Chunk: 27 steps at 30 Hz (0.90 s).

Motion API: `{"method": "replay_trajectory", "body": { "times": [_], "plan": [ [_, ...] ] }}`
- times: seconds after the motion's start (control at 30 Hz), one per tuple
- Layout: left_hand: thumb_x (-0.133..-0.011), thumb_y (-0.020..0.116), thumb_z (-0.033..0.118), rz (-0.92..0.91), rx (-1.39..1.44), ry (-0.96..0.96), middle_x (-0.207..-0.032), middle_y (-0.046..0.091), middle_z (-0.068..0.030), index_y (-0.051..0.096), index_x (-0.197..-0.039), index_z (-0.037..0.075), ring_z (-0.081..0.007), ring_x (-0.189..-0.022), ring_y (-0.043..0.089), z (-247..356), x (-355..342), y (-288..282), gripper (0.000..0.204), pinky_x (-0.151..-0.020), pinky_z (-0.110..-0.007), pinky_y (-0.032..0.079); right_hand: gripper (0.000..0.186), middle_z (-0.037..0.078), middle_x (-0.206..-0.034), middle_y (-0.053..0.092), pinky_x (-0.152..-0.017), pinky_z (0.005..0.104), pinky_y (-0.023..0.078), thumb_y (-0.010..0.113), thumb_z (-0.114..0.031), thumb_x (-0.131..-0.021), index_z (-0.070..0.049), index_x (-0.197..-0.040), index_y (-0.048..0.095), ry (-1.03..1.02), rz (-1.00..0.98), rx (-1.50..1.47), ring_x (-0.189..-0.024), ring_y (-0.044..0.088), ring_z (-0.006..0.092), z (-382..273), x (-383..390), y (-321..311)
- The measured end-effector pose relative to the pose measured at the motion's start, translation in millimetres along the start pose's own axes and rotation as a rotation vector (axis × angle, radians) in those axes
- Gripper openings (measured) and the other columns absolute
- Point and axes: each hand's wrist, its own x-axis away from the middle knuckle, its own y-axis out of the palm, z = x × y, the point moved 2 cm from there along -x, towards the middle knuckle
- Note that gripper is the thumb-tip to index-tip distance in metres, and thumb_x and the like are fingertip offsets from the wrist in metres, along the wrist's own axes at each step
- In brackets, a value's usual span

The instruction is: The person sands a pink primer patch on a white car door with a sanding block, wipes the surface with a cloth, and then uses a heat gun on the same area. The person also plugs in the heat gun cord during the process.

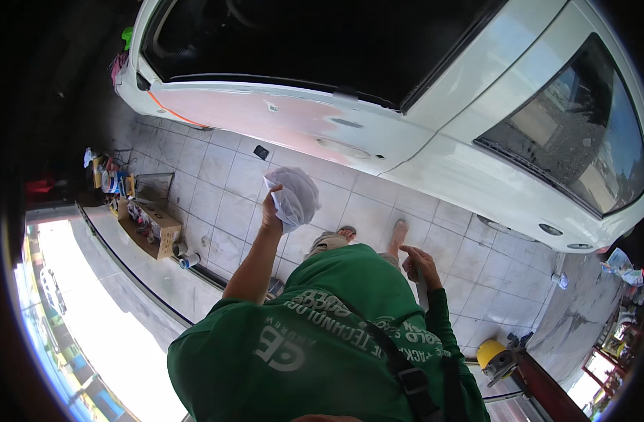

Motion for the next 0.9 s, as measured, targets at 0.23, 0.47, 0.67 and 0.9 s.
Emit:
{"method": "replay_trajectory", "body": {
  "times": [0.23,0.47,0.67,0.9],
  "plan": [
    [-0.094,0.061,0.032,0.344,-0.351,0.531,-0.098,0.063,-0.0066,0.048,-0.140,0.002,-0.0173,-0.083,0.060,-37.6,-51.2,74.2,0.056,-0.072,-0.036,0.050,0.062,-0.003,-0.058,0.046,-0.039,0.0261,0.026,0.050,-0.056,-0.104,0.002,-0.124,0.060,0.193,-0.038,0.019,-0.041,0.037,0.0086,-47.0,-39.4,-121.0],
    [-0.079,0.053,0.026,0.495,-1.264,1.156,-0.170,0.013,-0.0176,0.023,-0.163,0.009,-0.0431,-0.157,0.001,-171.2,-123.1,278.8,0.091,-0.122,-0.064,-0.002,0.057,-0.005,-0.059,0.036,-0.048,0.0263,0.030,0.045,-0.052,-0.107,0.001,-0.123,0.059,0.302,-0.273,0.358,-0.050,0.033,0.0080,-184.8,-30.9,-108.3],
    [-0.094,0.051,0.044,0.951,-0.940,1.291,-0.169,0.019,-0.0182,0.023,-0.162,0.009,-0.0432,-0.155,0.013,23.3,-162.2,170.8,0.081,-0.124,-0.055,0.012,0.051,-0.003,-0.059,0.039,-0.043,0.0260,0.026,0.044,-0.043,-0.109,0.004,-0.118,0.060,0.187,-0.439,0.290,-0.045,0.033,0.0070,-252.0,-19.5,-66.5],
    [-0.090,0.048,0.071,0.803,-1.167,1.255,-0.170,0.015,-0.0178,0.018,-0.163,0.008,-0.0421,-0.157,0.008,-59.6,-147.0,219.2,0.102,-0.122,-0.063,0.005,0.045,-0.001,-0.058,0.043,-0.045,0.0219,0.029,0.046,-0.038,-0.109,0.003,-0.117,0.064,-0.215,-1.066,0.593,-0.044,0.037,0.0047,-364.9,-55.6,118.4]
  ]
}}
